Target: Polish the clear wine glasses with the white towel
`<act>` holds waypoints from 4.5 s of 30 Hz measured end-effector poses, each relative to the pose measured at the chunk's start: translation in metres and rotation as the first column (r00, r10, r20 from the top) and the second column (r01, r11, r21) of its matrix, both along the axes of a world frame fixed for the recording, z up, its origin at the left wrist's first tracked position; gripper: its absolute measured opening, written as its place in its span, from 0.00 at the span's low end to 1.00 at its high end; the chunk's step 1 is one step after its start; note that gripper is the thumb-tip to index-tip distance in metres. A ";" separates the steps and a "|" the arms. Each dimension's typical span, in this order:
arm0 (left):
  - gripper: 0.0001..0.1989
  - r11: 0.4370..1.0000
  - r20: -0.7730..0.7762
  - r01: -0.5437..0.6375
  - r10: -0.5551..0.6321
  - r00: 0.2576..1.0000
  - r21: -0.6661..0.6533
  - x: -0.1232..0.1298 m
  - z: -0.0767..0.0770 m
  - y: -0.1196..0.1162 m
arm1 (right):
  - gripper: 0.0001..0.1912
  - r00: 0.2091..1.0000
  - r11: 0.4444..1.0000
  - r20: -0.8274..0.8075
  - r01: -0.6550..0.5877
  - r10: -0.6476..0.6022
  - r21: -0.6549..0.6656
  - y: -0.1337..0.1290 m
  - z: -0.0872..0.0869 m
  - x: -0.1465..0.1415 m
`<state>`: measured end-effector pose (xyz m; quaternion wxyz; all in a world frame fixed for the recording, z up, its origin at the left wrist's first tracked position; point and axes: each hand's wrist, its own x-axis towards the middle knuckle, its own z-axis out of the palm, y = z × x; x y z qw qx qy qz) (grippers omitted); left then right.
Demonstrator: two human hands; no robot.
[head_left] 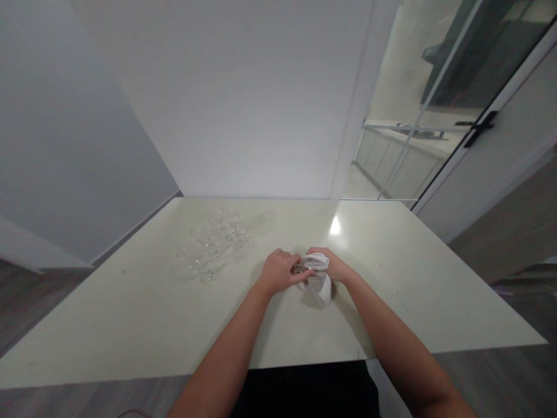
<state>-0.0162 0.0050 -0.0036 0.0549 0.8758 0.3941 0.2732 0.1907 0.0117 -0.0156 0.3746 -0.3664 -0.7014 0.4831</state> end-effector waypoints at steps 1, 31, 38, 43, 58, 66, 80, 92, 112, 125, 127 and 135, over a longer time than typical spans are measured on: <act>0.21 0.995 -0.021 -0.007 0.010 1.000 0.097 0.001 0.001 -0.001 | 0.12 1.000 1.000 0.002 0.009 -0.009 0.010 0.001 -0.002 -0.001; 0.20 0.983 -0.129 -0.180 0.185 0.974 0.046 0.014 -0.006 -0.010 | 0.10 0.919 0.928 0.318 0.113 -0.234 0.356 -0.007 0.002 -0.012; 0.26 0.971 0.011 -0.109 0.109 0.994 0.214 0.015 -0.005 -0.010 | 0.13 0.987 0.987 -0.019 0.158 -0.158 0.014 0.006 -0.008 -0.016; 0.22 0.987 -0.133 -0.132 0.143 0.981 0.090 0.017 -0.005 -0.010 | 0.13 0.942 0.955 0.239 0.180 -0.236 0.235 0.002 -0.008 -0.009; 0.23 0.984 -0.095 -0.150 0.159 0.983 0.091 0.016 -0.006 -0.006 | 0.13 0.975 0.978 0.118 0.177 -0.189 0.109 0.007 -0.013 -0.018; 0.19 0.983 -0.219 -0.183 0.179 0.959 0.004 0.018 -0.002 -0.010 | 0.12 0.808 0.926 0.485 0.184 -0.334 0.331 -0.008 -0.003 -0.019; 0.19 0.979 -0.154 -0.201 0.194 0.969 -0.028 0.017 -0.003 -0.008 | 0.05 0.988 0.992 0.125 0.083 -0.095 0.094 0.002 -0.015 -0.013; 0.20 0.988 0.010 -0.153 0.152 0.988 0.028 0.015 -0.004 -0.008 | 0.15 0.956 0.929 -0.261 0.031 -0.136 -0.369 -0.006 -0.013 -0.028; 0.22 0.998 -0.138 -0.060 0.056 0.989 -0.022 0.017 -0.003 -0.007 | 0.07 0.930 0.940 0.218 0.243 -0.296 0.240 -0.001 -0.007 -0.005; 0.21 0.989 -0.144 -0.148 0.148 0.978 0.013 0.019 -0.003 -0.007 | 0.14 0.995 0.998 0.086 0.057 -0.054 -0.040 -0.002 -0.012 -0.011; 0.22 0.990 -0.118 -0.131 0.136 0.984 0.053 0.018 -0.003 -0.007 | 0.14 1.000 0.994 0.029 0.016 -0.013 -0.109 -0.002 -0.012 -0.011; 0.20 0.987 0.053 -0.160 0.159 0.986 0.008 0.017 -0.007 -0.005 | 0.11 0.975 0.965 -0.108 0.170 -0.194 -0.199 -0.003 -0.007 -0.017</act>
